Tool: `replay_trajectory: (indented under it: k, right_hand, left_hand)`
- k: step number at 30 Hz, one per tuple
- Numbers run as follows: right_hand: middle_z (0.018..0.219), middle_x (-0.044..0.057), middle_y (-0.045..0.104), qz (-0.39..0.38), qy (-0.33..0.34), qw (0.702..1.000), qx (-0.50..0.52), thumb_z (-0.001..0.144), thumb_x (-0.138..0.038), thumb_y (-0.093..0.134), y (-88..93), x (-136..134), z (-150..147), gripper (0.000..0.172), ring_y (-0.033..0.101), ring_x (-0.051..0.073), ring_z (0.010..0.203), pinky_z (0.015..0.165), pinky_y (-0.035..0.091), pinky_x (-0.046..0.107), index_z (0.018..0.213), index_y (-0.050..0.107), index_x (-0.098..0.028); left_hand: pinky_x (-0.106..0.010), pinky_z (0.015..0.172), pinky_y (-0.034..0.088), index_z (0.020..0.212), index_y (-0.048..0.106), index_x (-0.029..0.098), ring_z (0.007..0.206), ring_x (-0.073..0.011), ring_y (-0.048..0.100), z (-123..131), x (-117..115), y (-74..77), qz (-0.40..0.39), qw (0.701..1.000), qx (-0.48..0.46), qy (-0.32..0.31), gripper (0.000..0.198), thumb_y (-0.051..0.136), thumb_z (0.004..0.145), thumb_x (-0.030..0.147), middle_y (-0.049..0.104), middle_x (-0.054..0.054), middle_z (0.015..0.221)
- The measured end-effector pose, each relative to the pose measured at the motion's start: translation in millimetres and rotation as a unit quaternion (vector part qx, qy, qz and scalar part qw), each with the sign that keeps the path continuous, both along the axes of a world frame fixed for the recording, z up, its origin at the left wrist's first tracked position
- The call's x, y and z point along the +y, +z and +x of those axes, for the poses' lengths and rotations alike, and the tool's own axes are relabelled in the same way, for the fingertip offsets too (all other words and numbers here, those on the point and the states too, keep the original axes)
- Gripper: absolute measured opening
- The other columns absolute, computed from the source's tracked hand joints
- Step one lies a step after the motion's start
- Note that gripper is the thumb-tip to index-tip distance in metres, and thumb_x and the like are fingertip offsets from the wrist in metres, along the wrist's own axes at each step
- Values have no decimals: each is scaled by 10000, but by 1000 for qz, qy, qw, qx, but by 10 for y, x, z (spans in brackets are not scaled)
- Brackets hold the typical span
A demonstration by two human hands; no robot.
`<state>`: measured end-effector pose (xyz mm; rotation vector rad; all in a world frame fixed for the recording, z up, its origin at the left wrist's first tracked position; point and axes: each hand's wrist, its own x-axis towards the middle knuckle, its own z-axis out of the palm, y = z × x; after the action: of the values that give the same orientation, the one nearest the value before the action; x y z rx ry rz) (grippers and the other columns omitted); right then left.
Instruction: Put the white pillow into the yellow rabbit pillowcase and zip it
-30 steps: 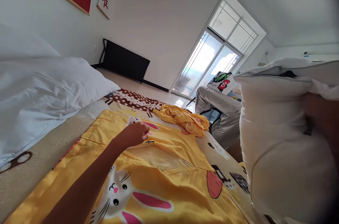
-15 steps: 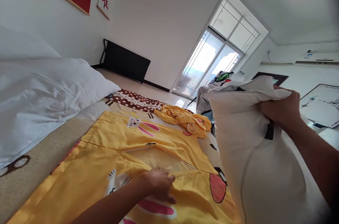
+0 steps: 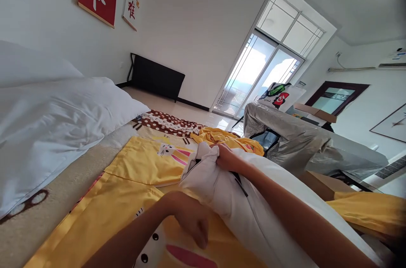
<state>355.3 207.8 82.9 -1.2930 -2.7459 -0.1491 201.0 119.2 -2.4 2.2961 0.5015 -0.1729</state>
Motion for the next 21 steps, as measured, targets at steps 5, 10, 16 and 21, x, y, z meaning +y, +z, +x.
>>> replay_trajectory:
  k: [5,10,16,21]
  right_hand:
    - [806,57,687,-61,11,998,-31,591,-48,462,-411,-4,-201,179,578,159,751,622,338,228,677,567,-165]
    - [864,56,686,-79,13,996,-48,656,-70,459,-512,-106,-270,196,590,163,781,611,310,246,766,589,-166]
    - [964,80,682,-48,-2,991,-125,725,-100,476,-529,-496,-365,254,610,200,890,694,349,276,938,597,-167]
    - [958,73,673,-32,12,983,-182,843,-111,435,-550,-842,-508,195,603,203,888,722,370,298,943,589,-178]
  left_hand:
    - [-226,645,481,841,733,181,799,-196,673,-709,265,123,110,952,56,281,235,550,712,109,739,-41,845]
    - [-389,913,455,1200,583,134,1131,-306,567,-788,532,-279,207,897,93,378,502,602,699,137,606,-170,1231]
    - [-438,938,418,1178,567,142,1133,-301,538,-488,696,-714,291,881,66,367,404,570,778,203,595,-161,1208]
    - [-396,849,428,1051,619,115,1024,-278,575,-459,808,-798,369,852,20,370,290,387,878,116,636,-172,1081]
